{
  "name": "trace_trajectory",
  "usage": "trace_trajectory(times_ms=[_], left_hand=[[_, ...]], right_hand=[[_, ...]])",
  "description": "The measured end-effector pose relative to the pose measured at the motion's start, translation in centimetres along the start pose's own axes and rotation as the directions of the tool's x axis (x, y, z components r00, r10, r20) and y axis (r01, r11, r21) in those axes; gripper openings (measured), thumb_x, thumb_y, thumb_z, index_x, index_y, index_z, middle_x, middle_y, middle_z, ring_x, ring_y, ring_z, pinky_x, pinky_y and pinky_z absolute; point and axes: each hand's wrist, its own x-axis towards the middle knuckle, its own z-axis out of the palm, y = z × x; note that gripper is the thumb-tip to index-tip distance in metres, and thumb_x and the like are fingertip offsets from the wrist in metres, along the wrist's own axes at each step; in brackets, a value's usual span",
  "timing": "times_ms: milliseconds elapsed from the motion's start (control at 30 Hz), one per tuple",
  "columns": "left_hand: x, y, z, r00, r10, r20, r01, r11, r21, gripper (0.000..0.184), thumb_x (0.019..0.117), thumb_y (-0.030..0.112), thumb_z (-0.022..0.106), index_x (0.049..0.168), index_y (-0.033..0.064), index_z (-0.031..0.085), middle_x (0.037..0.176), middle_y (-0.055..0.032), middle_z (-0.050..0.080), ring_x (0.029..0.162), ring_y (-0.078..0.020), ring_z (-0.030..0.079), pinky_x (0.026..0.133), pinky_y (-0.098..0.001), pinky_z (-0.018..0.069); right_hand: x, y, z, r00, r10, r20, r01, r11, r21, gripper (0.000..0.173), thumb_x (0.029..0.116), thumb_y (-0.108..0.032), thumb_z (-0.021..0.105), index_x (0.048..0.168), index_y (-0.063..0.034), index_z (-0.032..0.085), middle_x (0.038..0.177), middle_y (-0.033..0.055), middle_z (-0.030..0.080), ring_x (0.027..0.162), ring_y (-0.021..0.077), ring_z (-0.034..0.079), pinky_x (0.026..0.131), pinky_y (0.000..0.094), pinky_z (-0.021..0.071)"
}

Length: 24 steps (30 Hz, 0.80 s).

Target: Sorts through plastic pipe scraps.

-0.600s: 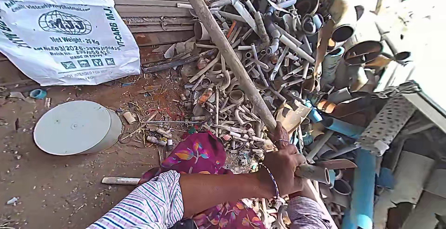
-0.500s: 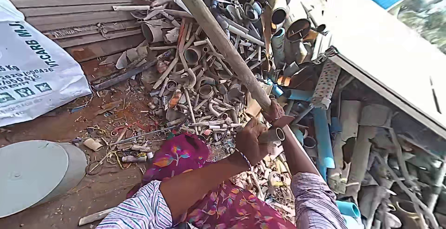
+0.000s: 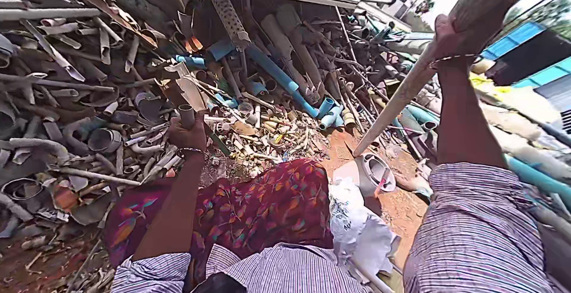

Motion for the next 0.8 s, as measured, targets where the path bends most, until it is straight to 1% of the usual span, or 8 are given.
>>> trace_trajectory(times_ms=[100,233,300,367,433,500,633,800], left_hand=[[-1.9,-0.6,0.6,0.999,0.045,0.02,-0.045,0.999,0.009,0.053,0.094,0.035,0.074,0.112,-0.0127,0.061,0.102,-0.0243,0.064,0.093,-0.0242,0.061,0.092,-0.0432,0.0469],[-4.2,-1.2,0.1,0.999,0.03,0.014,-0.03,0.999,0.032,0.058,0.0943,0.031,0.073,0.125,-0.0153,0.058,0.12,-0.0296,0.064,0.114,-0.026,0.062,0.105,-0.0374,0.0433],[-5.5,-1.2,-0.5,1.0,0.001,-0.011,0.0,0.999,0.046,0.054,0.0951,0.028,0.071,0.125,-0.0154,0.059,0.12,-0.0281,0.064,0.113,-0.021,0.062,0.103,-0.0309,0.0441],[-6.8,-0.7,-1.5,1.0,-0.022,-0.014,0.023,0.996,0.089,0.051,0.0971,0.026,0.07,0.126,-0.015,0.059,0.12,-0.0271,0.065,0.112,-0.0175,0.061,0.102,-0.0274,0.0438],[-8.2,-0.1,-1.8,0.998,-0.054,-0.02,0.056,0.989,0.137,0.051,0.0981,0.028,0.069,0.126,-0.0141,0.06,0.12,-0.0252,0.066,0.112,-0.0148,0.061,0.102,-0.0254,0.0429],[-9.0,-0.1,-1.9,0.997,-0.074,-0.011,0.075,0.985,0.158,0.054,0.0983,0.031,0.069,0.13,-0.0122,0.059,0.125,-0.0236,0.065,0.118,-0.0143,0.061,0.106,-0.0254,0.0415],[-10.0,-0.6,-1.1,0.998,-0.047,-0.04,0.052,0.989,0.135,0.045,0.0969,0.028,0.071,0.121,-0.0106,0.065,0.114,-0.0176,0.069,0.105,-0.007,0.062,0.098,-0.0213,0.0443],[-10.4,-1.3,-1.1,0.996,-0.059,-0.065,0.066,0.992,0.108,0.052,0.0946,0.029,0.074,0.123,-0.0124,0.061,0.119,-0.0203,0.067,0.109,-0.0097,0.062,0.101,-0.0229,0.0437]], right_hand=[[-3.5,9.1,-2.3,0.981,0.151,-0.126,-0.126,0.974,0.189,0.093,0.0846,-0.028,0.077,0.152,0.0157,0.029,0.148,0.0307,0.049,0.139,0.0278,0.049,0.117,0.0304,0.0355],[-10.8,20.7,-1.9,0.893,0.384,-0.237,-0.285,0.887,0.363,0.085,0.0852,-0.021,0.078,0.148,0.0145,0.033,0.137,0.026,0.058,0.127,0.022,0.059,0.108,0.0293,0.0461],[-13.1,24.7,-2.9,0.828,0.476,-0.295,-0.337,0.844,0.418,0.084,0.0873,-0.022,0.079,0.147,0.0162,0.034,0.139,0.0275,0.056,0.13,0.0218,0.057,0.111,0.0281,0.0437],[-15.2,28.3,-4.7,0.772,0.514,-0.375,-0.359,0.838,0.41,0.083,0.085,-0.023,0.08,0.143,0.0193,0.038,0.138,0.0299,0.056,0.13,0.022,0.057,0.111,0.0266,0.0427],[-16.5,31.5,-6.9,0.763,0.519,-0.384,-0.355,0.834,0.422,0.088,0.0867,-0.022,0.079,0.148,0.018,0.031,0.147,0.03,0.048,0.138,0.0221,0.05,0.115,0.024,0.0383],[-18.4,34.2,-8.6,0.746,0.531,-0.402,-0.359,0.829,0.429,0.092,0.0866,-0.022,0.08,0.15,0.0168,0.027,0.149,0.0298,0.045,0.14,0.0231,0.047,0.116,0.0241,0.0364],[-22.8,37.1,-10.8,0.667,0.608,-0.431,-0.375,0.773,0.512,0.095,0.087,-0.02,0.079,0.153,0.0142,0.021,0.149,0.0276,0.044,0.139,0.0217,0.048,0.115,0.0244,0.0393],[-27.0,35.0,-12.6,0.512,0.697,-0.502,-0.338,0.7,0.629,0.09,0.0949,-0.017,0.072,0.156,0.0124,0.013,0.156,0.0267,0.037,0.145,0.0205,0.042,0.118,0.0241,0.0364]])
